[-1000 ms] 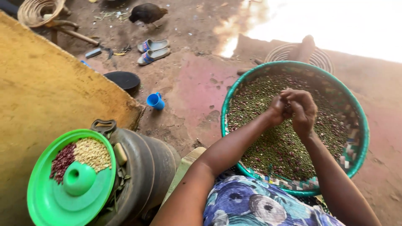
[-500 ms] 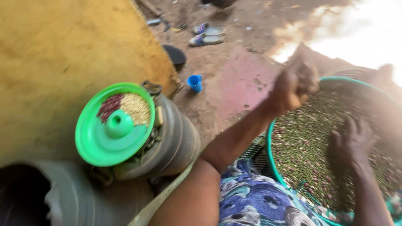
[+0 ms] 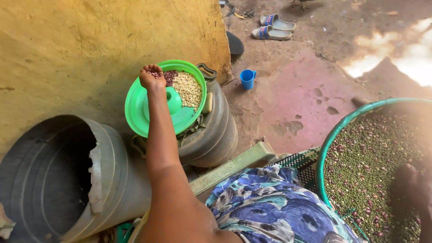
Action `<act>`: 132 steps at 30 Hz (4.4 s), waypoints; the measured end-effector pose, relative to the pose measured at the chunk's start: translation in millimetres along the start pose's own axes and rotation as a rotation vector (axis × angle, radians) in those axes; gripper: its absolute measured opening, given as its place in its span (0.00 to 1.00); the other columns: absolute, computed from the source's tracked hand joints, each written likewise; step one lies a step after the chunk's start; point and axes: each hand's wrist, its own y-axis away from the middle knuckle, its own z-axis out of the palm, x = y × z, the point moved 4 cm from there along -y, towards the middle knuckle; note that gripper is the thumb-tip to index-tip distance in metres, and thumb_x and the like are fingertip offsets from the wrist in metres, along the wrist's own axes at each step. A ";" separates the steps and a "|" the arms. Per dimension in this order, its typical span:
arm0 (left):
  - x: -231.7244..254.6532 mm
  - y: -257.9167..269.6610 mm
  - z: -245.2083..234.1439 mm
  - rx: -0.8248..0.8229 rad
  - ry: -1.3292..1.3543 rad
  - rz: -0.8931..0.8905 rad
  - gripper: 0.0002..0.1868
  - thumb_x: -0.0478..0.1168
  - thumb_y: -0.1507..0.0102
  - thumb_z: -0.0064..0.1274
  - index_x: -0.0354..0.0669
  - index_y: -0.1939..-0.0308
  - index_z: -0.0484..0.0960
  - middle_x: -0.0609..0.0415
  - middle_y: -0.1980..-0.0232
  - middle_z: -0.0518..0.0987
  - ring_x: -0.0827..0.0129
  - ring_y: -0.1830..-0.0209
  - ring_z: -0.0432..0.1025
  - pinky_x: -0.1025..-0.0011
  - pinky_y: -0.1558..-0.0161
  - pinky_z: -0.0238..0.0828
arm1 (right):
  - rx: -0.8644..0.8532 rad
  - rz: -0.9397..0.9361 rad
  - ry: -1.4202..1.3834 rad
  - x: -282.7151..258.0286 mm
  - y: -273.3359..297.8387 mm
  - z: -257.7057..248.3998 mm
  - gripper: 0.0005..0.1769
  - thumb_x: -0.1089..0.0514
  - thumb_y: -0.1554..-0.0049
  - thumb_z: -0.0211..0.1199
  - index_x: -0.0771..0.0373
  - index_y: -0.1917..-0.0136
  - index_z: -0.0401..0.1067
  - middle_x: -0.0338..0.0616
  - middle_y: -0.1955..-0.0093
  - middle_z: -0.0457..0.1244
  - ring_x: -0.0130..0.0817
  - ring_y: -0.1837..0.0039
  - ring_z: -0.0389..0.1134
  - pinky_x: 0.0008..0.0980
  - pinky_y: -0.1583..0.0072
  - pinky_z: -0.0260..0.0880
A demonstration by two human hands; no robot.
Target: The person sits on the ground and sorts a mixture of green and red legumes in a large woven basket by hand. They pick out specific items and transfer them into a green plastic container placed nearby.
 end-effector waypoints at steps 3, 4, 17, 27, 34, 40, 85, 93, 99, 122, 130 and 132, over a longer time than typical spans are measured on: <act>20.8 43.1 10.4 0.112 -0.194 0.153 0.23 0.38 0.24 0.29 0.49 0.76 0.65 0.53 0.75 0.71 0.72 0.83 0.50 0.68 0.79 0.39 | 0.029 0.103 -0.047 -40.1 15.0 -20.0 0.30 0.45 0.15 0.52 0.66 0.50 0.79 0.61 0.59 0.65 0.50 0.55 0.65 0.52 0.56 0.65; 22.3 49.5 16.4 0.117 -0.197 0.148 0.23 0.38 0.24 0.29 0.49 0.76 0.65 0.53 0.75 0.71 0.72 0.83 0.50 0.68 0.79 0.39 | 0.027 0.108 -0.042 -39.7 16.9 -21.4 0.30 0.45 0.15 0.52 0.66 0.50 0.79 0.61 0.59 0.65 0.50 0.55 0.65 0.52 0.56 0.65; 32.8 23.0 24.8 0.273 -0.289 0.251 0.22 0.46 0.22 0.31 0.42 0.62 0.78 0.52 0.67 0.73 0.68 0.74 0.61 0.64 0.73 0.51 | 0.089 0.018 -0.109 -96.7 33.6 -50.5 0.14 0.55 0.14 0.57 0.70 0.29 0.66 0.65 0.47 0.63 0.57 0.55 0.68 0.56 0.58 0.67; -190.5 330.6 213.3 -0.692 -0.362 -0.501 0.07 0.43 0.33 0.66 0.53 0.54 0.84 0.65 0.67 0.77 0.81 0.78 0.64 0.84 0.76 0.53 | 0.370 0.251 -0.825 -301.7 94.3 -161.2 0.13 0.57 0.32 0.60 0.49 0.60 0.64 0.23 0.65 0.51 0.15 0.62 0.49 0.24 0.63 0.46; -338.0 595.5 167.3 -1.237 -0.893 -0.728 0.21 0.47 0.25 0.46 0.45 0.68 0.84 0.73 0.83 0.55 0.89 0.89 0.51 0.87 0.87 0.46 | 0.526 -0.337 0.334 -202.1 102.3 -135.0 0.42 0.58 0.45 0.70 0.48 0.19 0.65 0.44 0.17 0.56 0.49 0.21 0.61 0.56 0.25 0.57; -354.5 589.8 103.0 -1.379 -1.448 -0.048 0.11 0.59 0.30 0.54 0.68 0.57 0.90 0.67 0.62 0.87 0.71 0.57 0.82 0.66 0.47 0.78 | 0.170 0.125 0.395 -160.6 184.6 -139.2 0.59 0.25 0.41 0.54 0.60 0.12 0.42 0.66 0.10 0.33 0.71 0.12 0.33 0.74 0.21 0.40; -355.7 588.2 77.4 -1.464 -1.422 -0.389 0.17 0.49 0.41 0.65 0.44 0.78 0.81 0.48 0.85 0.73 0.68 0.79 0.68 0.66 0.70 0.67 | -0.026 -0.401 0.202 -199.0 91.3 -105.8 0.15 0.39 0.46 0.67 0.46 0.51 0.78 0.42 0.44 0.69 0.54 0.42 0.71 0.55 0.41 0.68; -362.7 587.5 65.9 -1.442 -1.393 -0.354 0.16 0.48 0.43 0.64 0.47 0.80 0.80 0.51 0.87 0.70 0.69 0.81 0.65 0.68 0.71 0.66 | 0.220 -0.761 0.313 -345.1 134.4 -52.7 0.32 0.43 0.28 0.38 0.51 0.14 0.53 0.44 0.10 0.43 0.43 0.11 0.38 0.48 0.17 0.21; -349.9 592.3 70.5 -1.450 -1.366 -0.370 0.15 0.46 0.42 0.63 0.45 0.79 0.79 0.50 0.85 0.71 0.70 0.78 0.65 0.67 0.70 0.64 | 0.441 -0.602 0.556 -309.1 56.7 -74.0 0.34 0.47 0.32 0.47 0.52 0.15 0.58 0.46 0.15 0.54 0.46 0.15 0.51 0.54 0.17 0.22; -367.8 697.4 137.0 -1.741 -1.093 0.472 0.16 0.40 0.31 0.60 0.35 0.42 0.80 0.38 0.52 0.85 0.43 0.50 0.81 0.49 0.47 0.79 | 0.439 -0.239 0.078 -148.8 31.2 -195.4 0.11 0.60 0.37 0.65 0.44 0.60 0.79 0.26 0.65 0.68 0.32 0.55 0.73 0.31 0.41 0.72; -549.5 808.7 59.0 -1.289 -0.761 -1.256 0.09 0.37 0.26 0.45 0.40 0.47 0.80 0.63 0.69 0.73 0.82 0.75 0.70 0.86 0.78 0.65 | 0.527 0.247 -0.149 -141.2 48.5 -193.2 0.09 0.57 0.40 0.66 0.43 0.52 0.85 0.39 0.58 0.73 0.45 0.48 0.77 0.47 0.46 0.75; -540.7 794.7 47.7 -1.460 -1.001 -0.734 0.08 0.35 0.29 0.50 0.41 0.52 0.84 0.49 0.65 0.82 0.69 0.67 0.77 0.72 0.67 0.75 | 0.459 0.363 -0.259 -148.9 71.2 -181.2 0.13 0.59 0.47 0.70 0.39 0.53 0.84 0.32 0.56 0.73 0.39 0.47 0.76 0.45 0.46 0.78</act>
